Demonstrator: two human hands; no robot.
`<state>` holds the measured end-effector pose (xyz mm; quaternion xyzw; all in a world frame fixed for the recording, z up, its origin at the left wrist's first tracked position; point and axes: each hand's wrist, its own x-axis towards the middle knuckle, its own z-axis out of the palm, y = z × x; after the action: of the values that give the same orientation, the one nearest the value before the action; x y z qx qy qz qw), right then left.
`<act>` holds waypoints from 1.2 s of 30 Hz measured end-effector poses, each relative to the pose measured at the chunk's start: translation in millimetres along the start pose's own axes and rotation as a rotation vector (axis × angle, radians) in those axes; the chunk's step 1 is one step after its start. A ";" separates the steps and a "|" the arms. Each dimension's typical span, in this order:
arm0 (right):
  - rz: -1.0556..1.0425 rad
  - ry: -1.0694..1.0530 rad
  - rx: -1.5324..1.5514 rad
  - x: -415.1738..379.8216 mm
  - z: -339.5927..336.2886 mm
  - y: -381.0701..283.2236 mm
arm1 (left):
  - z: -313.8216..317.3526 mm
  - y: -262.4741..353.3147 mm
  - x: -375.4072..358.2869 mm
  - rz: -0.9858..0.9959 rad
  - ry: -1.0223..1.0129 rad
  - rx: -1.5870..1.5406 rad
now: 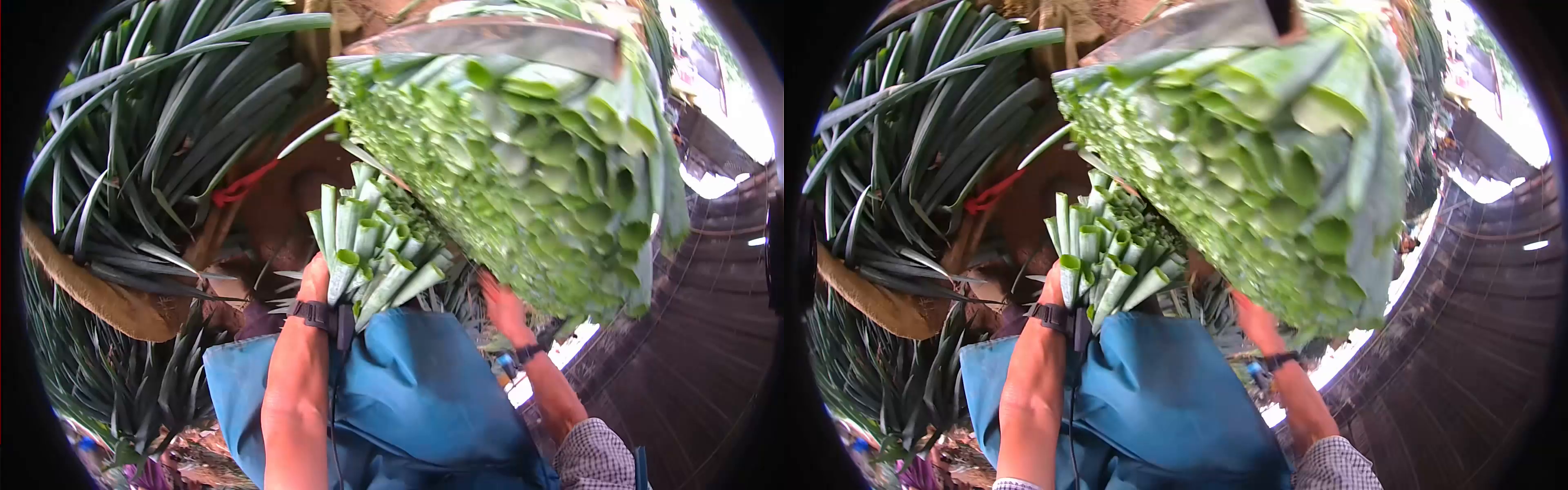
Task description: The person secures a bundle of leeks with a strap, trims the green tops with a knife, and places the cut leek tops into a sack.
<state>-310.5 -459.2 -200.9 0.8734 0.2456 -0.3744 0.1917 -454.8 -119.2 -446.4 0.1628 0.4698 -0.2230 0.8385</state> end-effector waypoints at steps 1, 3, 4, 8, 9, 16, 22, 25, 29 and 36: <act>0.005 -0.116 -0.079 -60.7 1.1 32.0 | -10.1 -9.1 6.3 0.099 -0.003 0.383; 0.164 -0.157 -0.006 -224.1 25.8 94.6 | -11.0 -3.2 -1.2 0.237 0.038 0.928; 0.357 -0.290 0.045 -268.5 -9.3 76.7 | -15.8 -9.6 -3.7 0.110 -0.040 0.611; 0.707 -0.360 0.152 -306.8 14.7 25.0 | -45.1 -30.9 -3.0 -0.135 -0.137 -0.229; 0.691 -0.286 0.204 -308.0 43.6 16.6 | -39.1 -24.9 -19.4 -0.124 -0.095 -0.249; 1.160 -0.497 0.906 -230.1 90.3 -49.3 | -92.9 -30.1 -43.0 0.019 0.033 -0.010; 1.497 -0.461 1.323 -238.4 91.9 -86.0 | -115.3 -43.1 -45.7 0.099 0.030 0.145; 0.993 -0.602 1.239 -223.0 119.7 -74.5 | -106.0 -33.9 -44.3 0.046 0.055 0.095; 0.652 -0.440 1.342 -83.8 -19.6 -106.3 | -94.6 -34.9 -46.0 0.019 0.086 0.055; -0.185 -0.486 1.050 92.1 -102.3 -184.8 | -63.1 -30.0 -40.5 0.027 0.110 -0.031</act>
<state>-303.9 -231.0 -231.6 0.7153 0.0516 -0.6506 -0.2496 -534.3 -105.2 -445.3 0.1682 0.5165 -0.1951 0.8167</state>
